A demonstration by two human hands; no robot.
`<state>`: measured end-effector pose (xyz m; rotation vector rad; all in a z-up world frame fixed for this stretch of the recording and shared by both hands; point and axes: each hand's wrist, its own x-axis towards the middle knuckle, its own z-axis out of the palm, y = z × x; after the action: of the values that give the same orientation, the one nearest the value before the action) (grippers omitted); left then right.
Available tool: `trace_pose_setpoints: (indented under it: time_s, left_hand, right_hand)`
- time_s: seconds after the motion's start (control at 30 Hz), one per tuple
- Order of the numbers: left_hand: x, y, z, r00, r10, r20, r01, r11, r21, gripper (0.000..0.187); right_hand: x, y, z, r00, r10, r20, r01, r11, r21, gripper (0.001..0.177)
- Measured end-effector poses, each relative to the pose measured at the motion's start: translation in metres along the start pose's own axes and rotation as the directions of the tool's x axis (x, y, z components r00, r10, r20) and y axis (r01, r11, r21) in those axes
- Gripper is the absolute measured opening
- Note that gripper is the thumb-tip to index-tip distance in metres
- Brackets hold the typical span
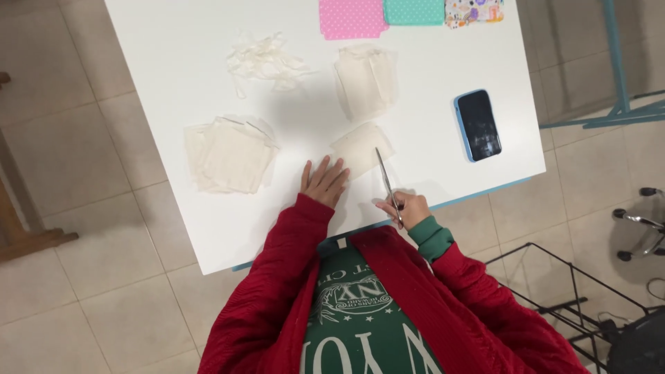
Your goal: Cutting several layers of white fabric into squares using scissors on a white table.
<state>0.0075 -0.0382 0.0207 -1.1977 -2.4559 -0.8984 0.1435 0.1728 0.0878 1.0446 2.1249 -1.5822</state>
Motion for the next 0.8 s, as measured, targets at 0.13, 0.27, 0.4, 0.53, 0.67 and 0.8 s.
trace_pose_setpoints:
  time_s: [0.13,0.27,0.4,0.53,0.67,0.8]
  left_hand:
    - [-0.003,-0.012,0.004,0.996,-0.015,0.089,0.020,0.999,-0.049,0.033]
    - [0.009,-0.020,0.010,0.991,0.000,0.136,0.016,0.994,-0.112,0.027]
    - [0.002,-0.033,-0.003,0.989,0.002,0.147,0.026,0.982,-0.188,0.024]
    - [0.003,-0.041,0.000,0.991,0.019,0.130,0.003,0.986,-0.167,0.030]
    - [0.006,-0.043,-0.007,0.988,0.039,0.147,-0.013,0.984,-0.176,0.031]
    - [0.006,-0.044,-0.008,0.988,0.051,0.149,-0.024,0.984,-0.177,0.032]
  right_hand:
    - [0.008,0.002,-0.006,0.999,0.032,0.027,-0.031,0.999,-0.029,0.032]
    - [0.021,0.006,-0.019,0.999,0.011,0.053,-0.009,0.999,-0.041,0.029]
    - [-0.014,0.015,0.001,0.985,0.026,0.170,-0.038,0.997,0.066,0.029]
    - [-0.028,0.040,0.010,0.945,0.033,0.326,-0.050,0.998,0.043,0.027]
    - [-0.027,0.034,0.023,0.923,0.014,0.384,-0.054,0.994,0.092,0.027]
    - [-0.018,0.031,0.033,0.930,-0.061,0.362,0.013,0.991,0.134,0.028]
